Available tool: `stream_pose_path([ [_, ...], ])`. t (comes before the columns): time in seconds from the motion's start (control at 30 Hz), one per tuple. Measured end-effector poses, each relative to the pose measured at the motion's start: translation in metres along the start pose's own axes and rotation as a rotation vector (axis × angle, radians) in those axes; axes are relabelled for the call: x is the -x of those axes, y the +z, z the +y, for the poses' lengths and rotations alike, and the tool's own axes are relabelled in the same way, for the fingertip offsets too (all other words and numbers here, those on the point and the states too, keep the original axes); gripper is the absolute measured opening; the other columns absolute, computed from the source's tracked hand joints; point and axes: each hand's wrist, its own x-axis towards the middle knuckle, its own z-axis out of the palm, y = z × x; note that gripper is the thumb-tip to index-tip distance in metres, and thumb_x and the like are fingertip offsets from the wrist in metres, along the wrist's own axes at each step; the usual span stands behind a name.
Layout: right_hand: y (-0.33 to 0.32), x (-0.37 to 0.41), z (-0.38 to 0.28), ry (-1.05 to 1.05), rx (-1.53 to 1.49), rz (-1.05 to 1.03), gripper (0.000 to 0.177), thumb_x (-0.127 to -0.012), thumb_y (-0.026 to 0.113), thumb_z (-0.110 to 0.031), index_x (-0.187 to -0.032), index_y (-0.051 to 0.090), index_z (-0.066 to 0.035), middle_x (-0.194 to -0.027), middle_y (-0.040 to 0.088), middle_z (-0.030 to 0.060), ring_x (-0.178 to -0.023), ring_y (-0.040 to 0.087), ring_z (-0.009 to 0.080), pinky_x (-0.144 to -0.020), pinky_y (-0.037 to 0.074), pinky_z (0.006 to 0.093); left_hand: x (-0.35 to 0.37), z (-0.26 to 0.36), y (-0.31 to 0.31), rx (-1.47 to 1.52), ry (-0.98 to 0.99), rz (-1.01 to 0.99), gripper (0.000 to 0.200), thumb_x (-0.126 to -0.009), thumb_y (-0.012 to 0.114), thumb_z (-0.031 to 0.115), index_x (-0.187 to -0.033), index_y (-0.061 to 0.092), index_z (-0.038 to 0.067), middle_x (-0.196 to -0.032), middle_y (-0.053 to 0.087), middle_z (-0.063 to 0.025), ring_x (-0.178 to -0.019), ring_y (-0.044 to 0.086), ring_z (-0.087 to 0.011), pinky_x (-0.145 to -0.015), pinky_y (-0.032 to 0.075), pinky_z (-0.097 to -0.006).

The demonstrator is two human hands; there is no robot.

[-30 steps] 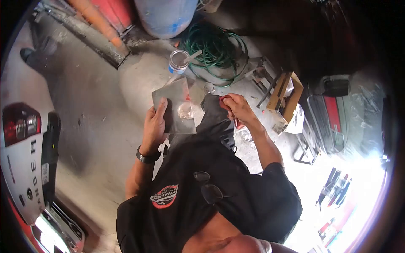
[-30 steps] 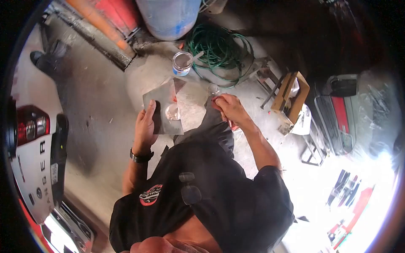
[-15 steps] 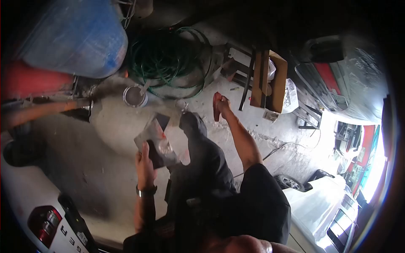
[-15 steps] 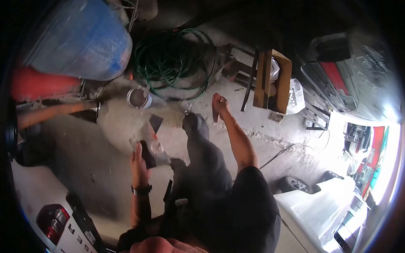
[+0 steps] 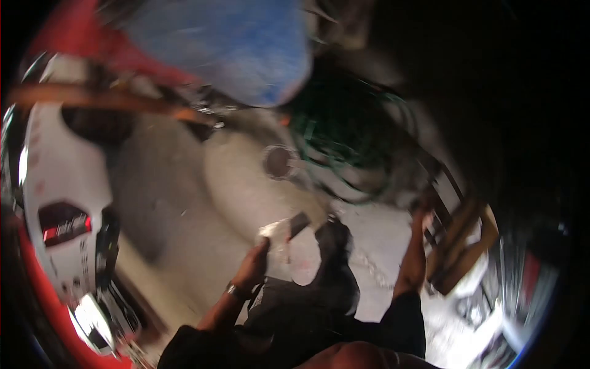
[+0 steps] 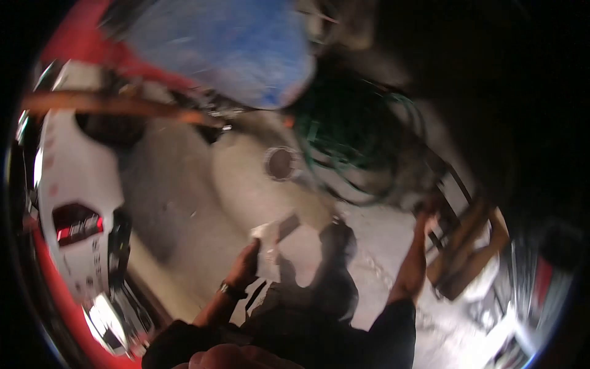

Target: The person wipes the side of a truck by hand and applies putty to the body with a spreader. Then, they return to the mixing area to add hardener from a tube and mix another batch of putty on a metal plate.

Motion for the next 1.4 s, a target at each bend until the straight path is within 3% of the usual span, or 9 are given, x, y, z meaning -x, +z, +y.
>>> stream_pose_path([
  [0.07, -0.011, 0.037, -0.021, -0.182, -0.434, 0.263, 0.051, -0.096, 0.049, -0.024, -0.143, 0.043, -0.005, -0.127, 0.058, 0.0222, -0.104, 0.059, 0.0418, -0.086, 0.048, 0.0496, 0.02, 0.019, 0.029, 0.229, 0.062, -0.145, 0.052, -0.099, 0.049, 0.047, -0.129, 0.052, 0.005, -0.101, 0.064, -0.005, -0.085, 0.063, -0.0153, -0.076, 0.053, -0.0325],
  [0.1, -0.041, 0.069, -0.044, -0.034, 0.327, -0.14, 0.056, -0.101, 0.043, -0.024, -0.149, 0.028, 0.001, -0.151, 0.033, 0.0204, -0.134, 0.038, 0.0372, -0.107, 0.036, 0.0431, 0.023, 0.021, 0.023, 0.172, 0.095, -0.152, 0.052, -0.099, 0.049, 0.047, -0.131, 0.052, 0.006, -0.103, 0.063, -0.0044, -0.085, 0.062, -0.0143, -0.076, 0.053, -0.0309],
  [0.13, -0.019, 0.118, -0.027, -0.047, -0.188, 0.159, 0.06, -0.099, 0.049, -0.027, -0.147, 0.03, 0.003, -0.149, 0.035, 0.024, -0.132, 0.038, 0.0442, -0.107, 0.034, 0.0481, 0.029, 0.021, 0.021, 0.188, 0.133, -0.158, 0.053, -0.099, 0.05, 0.047, -0.131, 0.051, 0.005, -0.104, 0.062, -0.0037, -0.085, 0.061, -0.0134, -0.076, 0.052, -0.0304],
  [0.23, 0.001, 0.251, 0.016, -0.042, 0.001, -0.468, 0.057, -0.099, 0.048, -0.032, -0.143, 0.039, 0.003, -0.141, 0.046, 0.0259, -0.129, 0.042, 0.0454, -0.109, 0.031, 0.0507, 0.043, 0.01, -0.022, 0.203, 0.205, -0.225, 0.048, -0.101, 0.047, 0.042, -0.124, 0.055, 0.001, -0.112, 0.065, -0.0072, -0.097, 0.064, -0.0188, -0.09, 0.05, -0.0349],
  [0.37, -0.106, 0.285, -0.094, -0.027, -0.489, -0.506, 0.062, -0.098, 0.047, -0.039, -0.141, 0.041, 0.005, -0.139, 0.048, 0.025, -0.128, 0.044, 0.0436, -0.109, 0.032, 0.0493, 0.11, 0.011, -0.052, 0.304, 0.336, -0.223, 0.043, -0.102, 0.047, 0.039, -0.119, 0.057, 0.001, -0.11, 0.065, -0.0054, -0.098, 0.062, -0.0163, -0.089, 0.05, -0.0336],
  [0.77, -0.578, 0.491, -0.456, -1.457, -1.592, -0.197, 0.082, -0.095, 0.044, -0.061, -0.134, 0.048, 0.012, -0.136, 0.053, 0.0221, -0.124, 0.052, 0.0384, -0.107, 0.038, 0.0451, 0.247, -0.025, -0.244, 0.316, 0.87, -0.19, 0.033, -0.103, 0.048, 0.035, -0.1, 0.06, 0.005, -0.092, 0.062, 0.0002, -0.079, 0.059, -0.011, -0.076, 0.052, -0.0287],
  [1.07, -0.607, 0.579, -0.496, -1.897, -1.65, -0.183, 0.06, -0.1, 0.042, -0.047, -0.126, 0.057, 0.005, -0.138, 0.051, 0.0201, -0.124, 0.051, 0.035, -0.107, 0.034, 0.0494, 0.321, -0.035, -0.24, 0.628, 0.874, -0.163, 0.034, -0.102, 0.049, 0.037, -0.109, 0.059, 0.005, -0.099, 0.064, -0.0033, -0.087, 0.064, -0.0141, -0.08, 0.055, -0.0335],
  [1.2, -0.5, 0.58, -0.513, -1.651, -1.225, -0.302, 0.051, -0.102, 0.042, -0.041, -0.123, 0.061, 0.001, -0.138, 0.05, 0.0193, -0.124, 0.05, 0.0335, -0.107, 0.032, 0.0513, 0.339, -0.042, -0.243, 0.533, 0.988, -0.115, 0.035, -0.101, 0.05, 0.039, -0.106, 0.059, 0.006, -0.095, 0.063, -0.0031, -0.085, 0.063, -0.0147, -0.079, 0.055, -0.0355],
  [1.4, -0.375, 0.57, -0.513, -0.372, -1.508, -1.693, 0.056, -0.1, 0.04, -0.053, -0.125, 0.056, -0.005, -0.121, 0.061, 0.0136, -0.112, 0.057, 0.0266, -0.093, 0.045, 0.0406, 0.342, -0.052, -0.237, 0.327, 0.854, -0.006, 0.037, -0.098, 0.056, 0.043, -0.1, 0.061, 0.006, -0.08, 0.058, 0.003, -0.071, 0.059, -0.0096, -0.063, 0.051, -0.0283],
])
